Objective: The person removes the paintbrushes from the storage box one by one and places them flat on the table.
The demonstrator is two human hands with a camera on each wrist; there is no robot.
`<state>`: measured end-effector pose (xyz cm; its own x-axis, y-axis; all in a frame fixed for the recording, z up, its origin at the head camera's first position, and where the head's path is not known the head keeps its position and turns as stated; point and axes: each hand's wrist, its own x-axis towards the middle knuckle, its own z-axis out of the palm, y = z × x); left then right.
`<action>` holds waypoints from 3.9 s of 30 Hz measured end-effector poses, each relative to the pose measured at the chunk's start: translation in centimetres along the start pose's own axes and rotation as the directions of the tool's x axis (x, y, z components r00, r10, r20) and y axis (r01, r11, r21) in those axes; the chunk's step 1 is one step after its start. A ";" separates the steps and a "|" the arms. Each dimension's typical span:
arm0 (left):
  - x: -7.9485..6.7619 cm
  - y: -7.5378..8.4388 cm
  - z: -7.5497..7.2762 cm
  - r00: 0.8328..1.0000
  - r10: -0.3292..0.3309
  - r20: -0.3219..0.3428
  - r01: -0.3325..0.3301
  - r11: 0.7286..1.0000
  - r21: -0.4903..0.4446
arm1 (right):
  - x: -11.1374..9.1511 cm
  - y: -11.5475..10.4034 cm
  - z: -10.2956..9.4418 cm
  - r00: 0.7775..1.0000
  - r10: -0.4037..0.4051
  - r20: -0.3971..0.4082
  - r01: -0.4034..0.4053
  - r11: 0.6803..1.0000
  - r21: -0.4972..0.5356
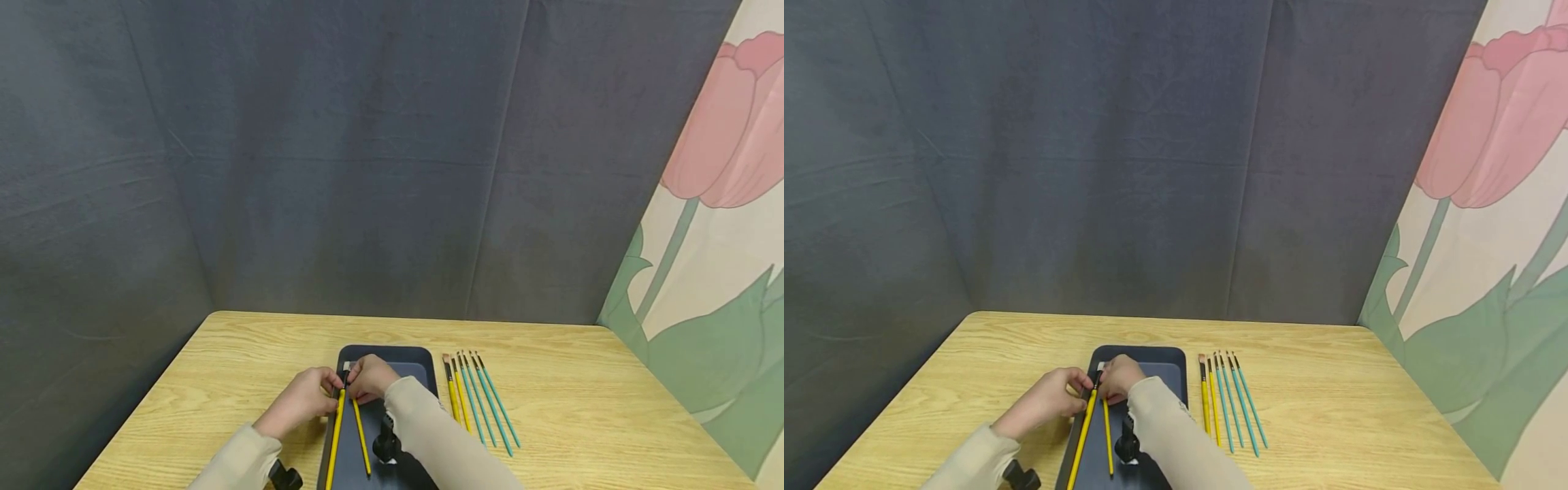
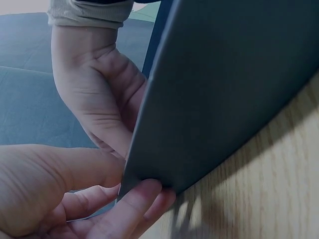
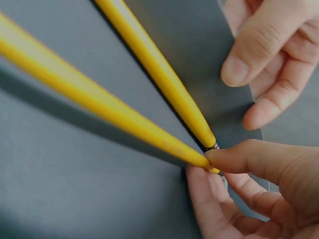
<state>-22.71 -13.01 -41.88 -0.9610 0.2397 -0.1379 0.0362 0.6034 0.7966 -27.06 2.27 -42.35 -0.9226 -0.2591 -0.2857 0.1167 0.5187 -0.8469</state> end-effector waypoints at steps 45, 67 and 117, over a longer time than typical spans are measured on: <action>0.0 0.0 0.5 0.999 0.028 -0.020 -0.029 0.999 -0.036 | -3.3 3.0 -12.8 0.979 -0.169 0.116 0.126 0.942 0.311; -0.1 0.1 0.3 0.999 0.025 -0.027 -0.026 0.999 -0.033 | -5.5 9.2 -21.4 0.989 -0.138 0.044 0.119 0.948 0.295; 0.0 0.0 0.2 0.999 0.027 -0.022 -0.028 0.999 -0.024 | -4.3 15.2 -22.4 0.984 0.059 -0.165 -0.040 0.992 0.119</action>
<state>-22.66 -12.87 -42.00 -0.9655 0.2390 -0.1032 0.0562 0.5784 0.8138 -29.52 29.52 -43.97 -0.9621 -0.0896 -0.2576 0.1964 0.4281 -0.8822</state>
